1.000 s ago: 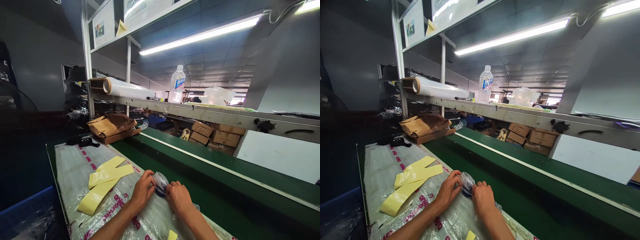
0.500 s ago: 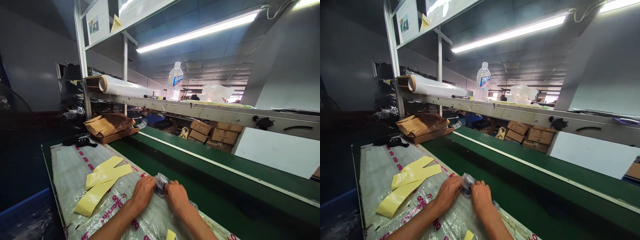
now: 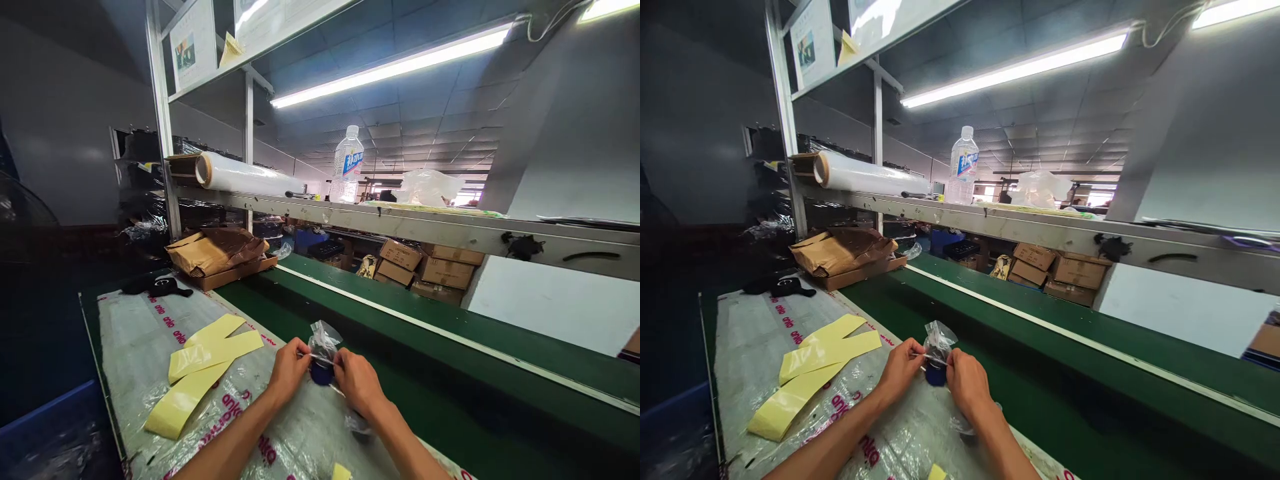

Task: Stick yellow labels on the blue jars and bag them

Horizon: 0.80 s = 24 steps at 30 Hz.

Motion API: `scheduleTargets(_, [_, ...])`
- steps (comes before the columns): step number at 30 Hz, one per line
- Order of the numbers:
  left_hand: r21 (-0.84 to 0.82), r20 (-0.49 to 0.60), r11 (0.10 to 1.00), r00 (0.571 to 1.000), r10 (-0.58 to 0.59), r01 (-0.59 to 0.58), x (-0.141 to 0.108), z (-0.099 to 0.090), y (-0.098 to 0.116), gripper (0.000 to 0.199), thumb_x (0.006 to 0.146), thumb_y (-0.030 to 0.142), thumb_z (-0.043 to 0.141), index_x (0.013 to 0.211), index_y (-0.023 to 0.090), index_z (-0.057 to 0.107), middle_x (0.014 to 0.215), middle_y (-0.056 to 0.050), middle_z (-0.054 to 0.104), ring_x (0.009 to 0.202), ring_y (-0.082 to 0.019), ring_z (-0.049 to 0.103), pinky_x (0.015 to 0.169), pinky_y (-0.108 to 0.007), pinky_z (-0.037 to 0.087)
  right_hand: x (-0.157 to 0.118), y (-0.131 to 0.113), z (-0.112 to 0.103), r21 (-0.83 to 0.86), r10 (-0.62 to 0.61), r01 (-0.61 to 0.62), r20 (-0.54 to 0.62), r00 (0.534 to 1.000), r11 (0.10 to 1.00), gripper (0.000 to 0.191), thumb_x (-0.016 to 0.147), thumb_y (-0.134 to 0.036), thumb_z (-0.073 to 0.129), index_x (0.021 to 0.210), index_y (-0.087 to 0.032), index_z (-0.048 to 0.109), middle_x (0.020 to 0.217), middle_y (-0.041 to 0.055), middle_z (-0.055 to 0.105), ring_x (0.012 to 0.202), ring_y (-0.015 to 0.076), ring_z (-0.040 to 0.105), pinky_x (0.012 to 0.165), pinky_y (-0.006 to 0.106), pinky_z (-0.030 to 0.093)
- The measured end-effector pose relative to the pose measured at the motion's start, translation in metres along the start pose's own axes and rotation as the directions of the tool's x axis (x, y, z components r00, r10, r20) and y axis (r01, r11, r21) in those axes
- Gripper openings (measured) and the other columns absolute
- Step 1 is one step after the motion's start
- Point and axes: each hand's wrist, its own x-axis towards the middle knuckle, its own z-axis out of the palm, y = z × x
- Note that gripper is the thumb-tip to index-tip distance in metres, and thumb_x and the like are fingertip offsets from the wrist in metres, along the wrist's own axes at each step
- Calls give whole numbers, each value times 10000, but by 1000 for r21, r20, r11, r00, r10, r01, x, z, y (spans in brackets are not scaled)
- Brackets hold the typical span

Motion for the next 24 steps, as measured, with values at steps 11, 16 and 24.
scheduleTargets(11, [-4,51,996,995,-90,90,16,8,6,200,961,335,641,974,135,650,883,-9,683,711,-128,655,657,-288,576,21,11,10,148,160,-169,72,984,974,215,998,-350,596,1037,-149,659,931,22,698,800,161,684,752,348,584])
scheduleTargets(16, [42,72,992,990,-118,115,10,1,-1,221,966,355,631,952,135,644,804,12,661,644,-113,633,602,-262,555,21,8,2,148,83,-101,127,988,984,212,992,-349,608,1003,-146,667,919,20,702,792,157,684,748,344,586])
scheduleTargets(24, [179,126,974,985,119,-140,-28,-19,13,156,798,37,558,803,184,609,859,-5,701,754,-158,642,717,-273,483,-5,0,-16,-35,-80,86,137,987,996,101,955,-207,607,942,-159,695,863,21,733,850,196,698,802,376,544])
